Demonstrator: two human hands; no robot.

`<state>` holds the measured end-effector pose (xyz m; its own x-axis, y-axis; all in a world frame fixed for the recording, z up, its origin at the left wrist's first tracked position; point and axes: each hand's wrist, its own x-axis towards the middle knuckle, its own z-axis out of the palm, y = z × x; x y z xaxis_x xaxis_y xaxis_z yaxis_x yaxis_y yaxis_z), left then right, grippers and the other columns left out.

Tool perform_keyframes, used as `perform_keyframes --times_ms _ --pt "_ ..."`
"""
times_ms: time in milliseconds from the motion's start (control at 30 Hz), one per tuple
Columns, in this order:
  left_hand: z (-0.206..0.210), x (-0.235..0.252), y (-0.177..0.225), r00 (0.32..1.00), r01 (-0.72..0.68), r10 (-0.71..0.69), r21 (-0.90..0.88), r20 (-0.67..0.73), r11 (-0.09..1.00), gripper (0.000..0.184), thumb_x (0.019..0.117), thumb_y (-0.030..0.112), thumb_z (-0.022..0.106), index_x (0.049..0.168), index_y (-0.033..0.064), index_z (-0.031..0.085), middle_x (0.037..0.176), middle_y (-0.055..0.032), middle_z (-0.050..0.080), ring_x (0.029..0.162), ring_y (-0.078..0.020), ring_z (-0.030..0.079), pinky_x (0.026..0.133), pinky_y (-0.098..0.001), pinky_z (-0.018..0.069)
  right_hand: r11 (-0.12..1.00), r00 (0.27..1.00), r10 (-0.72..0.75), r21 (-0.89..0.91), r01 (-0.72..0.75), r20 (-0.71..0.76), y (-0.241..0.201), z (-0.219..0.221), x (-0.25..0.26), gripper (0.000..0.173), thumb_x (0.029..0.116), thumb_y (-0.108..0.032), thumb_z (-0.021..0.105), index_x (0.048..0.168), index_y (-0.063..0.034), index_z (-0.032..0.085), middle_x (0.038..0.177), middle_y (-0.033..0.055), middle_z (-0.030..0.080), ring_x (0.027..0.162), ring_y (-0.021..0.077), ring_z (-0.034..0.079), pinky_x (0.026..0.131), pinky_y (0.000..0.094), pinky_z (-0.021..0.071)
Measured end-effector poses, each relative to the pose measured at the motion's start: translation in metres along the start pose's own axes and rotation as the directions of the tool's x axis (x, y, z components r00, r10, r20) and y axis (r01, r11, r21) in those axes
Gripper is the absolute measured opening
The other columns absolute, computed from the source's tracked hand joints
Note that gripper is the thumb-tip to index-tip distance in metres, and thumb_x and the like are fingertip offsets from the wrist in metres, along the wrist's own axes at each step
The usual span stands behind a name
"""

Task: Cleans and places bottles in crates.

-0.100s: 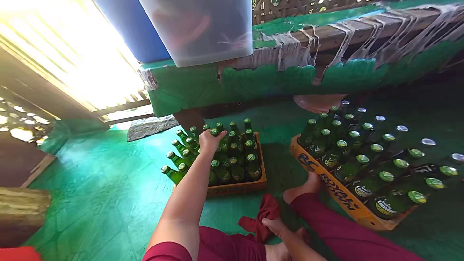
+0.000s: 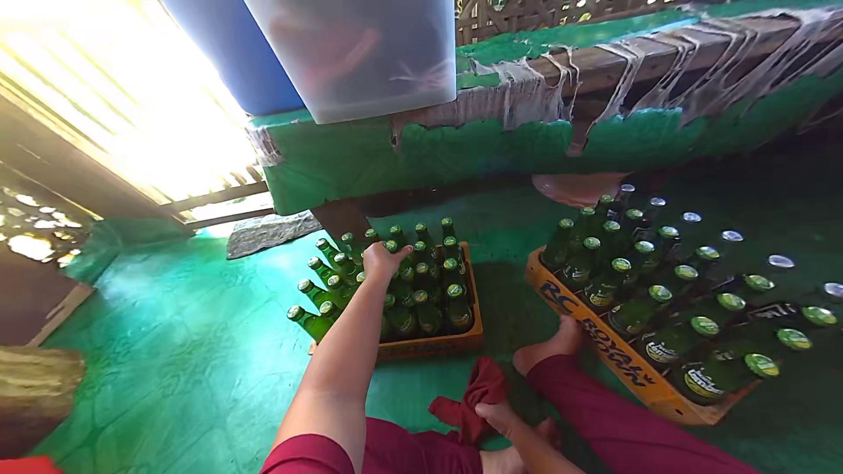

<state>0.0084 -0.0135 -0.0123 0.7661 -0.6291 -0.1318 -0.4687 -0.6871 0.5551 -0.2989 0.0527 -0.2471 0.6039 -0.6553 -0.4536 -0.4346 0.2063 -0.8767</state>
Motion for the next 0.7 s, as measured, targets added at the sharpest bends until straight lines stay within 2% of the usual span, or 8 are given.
perform_keyframes --times_ms 100,200,300,367,433,533,633,700 --pt "0.004 0.020 -0.001 0.998 0.027 -0.029 0.045 0.056 0.999 0.053 0.0948 0.038 0.073 0.119 -0.0086 0.065 0.122 -0.0327 0.063 0.121 -0.0468 0.059 0.103 -0.0642 0.0434 0.998 0.999 -0.012 -0.058 0.014 0.036 0.013 0.002 0.007 0.045 0.0757 -0.003 0.075 0.117 0.0131 0.065 0.116 0.0265 0.067 0.114 0.0300 0.063 0.102 0.0463 0.0489" --pt "0.000 0.040 0.004 1.000 -0.024 0.023 -0.015 -0.007 1.000 0.062 0.0975 0.039 0.069 0.140 -0.0030 0.053 0.132 -0.0339 0.058 0.126 -0.0496 0.056 0.104 -0.0671 0.0425 0.991 0.996 -0.082 -0.107 0.083 0.021 0.032 0.009 0.011 0.048 0.0754 -0.010 0.074 0.118 0.0110 0.066 0.116 0.0250 0.068 0.114 0.0286 0.064 0.101 0.0465 0.0505" --pt "0.010 0.060 0.002 0.989 -0.146 0.145 0.008 0.041 0.989 0.065 0.1020 0.023 0.063 0.158 0.0053 0.034 0.150 -0.0337 0.043 0.137 -0.0510 0.045 0.111 -0.0652 0.0371 0.948 0.980 -0.197 -0.253 0.191 0.005 0.028 0.013 0.001 0.043 0.0861 -0.015 0.067 0.120 0.0107 0.067 0.122 0.0266 0.068 0.121 0.0322 0.063 0.106 0.0487 0.0476" --pt "0.018 0.065 0.005 0.981 -0.181 0.178 0.036 0.077 0.983 0.050 0.1053 0.016 0.056 0.152 0.0029 0.044 0.148 -0.0317 0.048 0.138 -0.0481 0.046 0.114 -0.0616 0.0358 0.925 0.962 -0.273 -0.281 0.256 -0.020 0.014 0.013 -0.005 0.039 0.0913 -0.014 0.066 0.122 0.0105 0.067 0.125 0.0279 0.067 0.125 0.0347 0.062 0.110 0.0499 0.0451" --pt "0.019 0.061 0.013 0.981 -0.181 0.175 0.078 0.080 0.980 0.035 0.1053 0.010 0.053 0.138 -0.0020 0.056 0.135 -0.0315 0.058 0.130 -0.0469 0.054 0.109 -0.0609 0.0407 0.900 0.925 -0.368 -0.287 0.329 -0.091 0.013 0.014 -0.006 0.037 0.0943 -0.017 0.066 0.120 0.0093 0.069 0.122 0.0267 0.069 0.122 0.0342 0.064 0.109 0.0495 0.0469" --pt "0.006 0.053 0.013 0.973 -0.225 0.215 0.133 0.084 0.965 0.034 0.1063 0.010 0.051 0.134 -0.0084 0.056 0.130 -0.0349 0.059 0.127 -0.0489 0.056 0.108 -0.0625 0.0412 0.852 0.839 -0.498 -0.302 0.427 -0.218 0.010 0.015 -0.007 0.032 0.0953 -0.019 0.067 0.114 0.0059 0.073 0.114 0.0220 0.073 0.114 0.0294 0.069 0.105 0.0452 0.0517" --pt "-0.039 0.038 0.016 0.952 -0.285 0.296 0.131 -0.075 0.949 0.039 0.1085 0.016 0.047 0.136 -0.0115 0.053 0.126 -0.0397 0.058 0.123 -0.0551 0.055 0.104 -0.0678 0.0417 0.750 0.688 -0.658 -0.343 0.565 -0.306 0.015 0.014 -0.003 0.027 0.0903 -0.017 0.070 0.105 0.0049 0.075 0.104 0.0196 0.075 0.104 0.0275 0.073 0.096 0.0451 0.0570" --pt "-0.081 0.011 0.028 0.930 -0.318 0.337 0.139 -0.149 0.938 0.042 0.1093 0.019 0.045 0.139 -0.0102 0.051 0.130 -0.0406 0.055 0.125 -0.0563 0.053 0.105 -0.0689 0.0395 0.727 0.637 -0.686 -0.303 0.616 -0.352 0.007 0.014 -0.010 0.026 0.0873 -0.013 0.071 0.102 0.0077 0.074 0.101 0.0201 0.075 0.100 0.0259 0.074 0.094 0.0426 0.0578"
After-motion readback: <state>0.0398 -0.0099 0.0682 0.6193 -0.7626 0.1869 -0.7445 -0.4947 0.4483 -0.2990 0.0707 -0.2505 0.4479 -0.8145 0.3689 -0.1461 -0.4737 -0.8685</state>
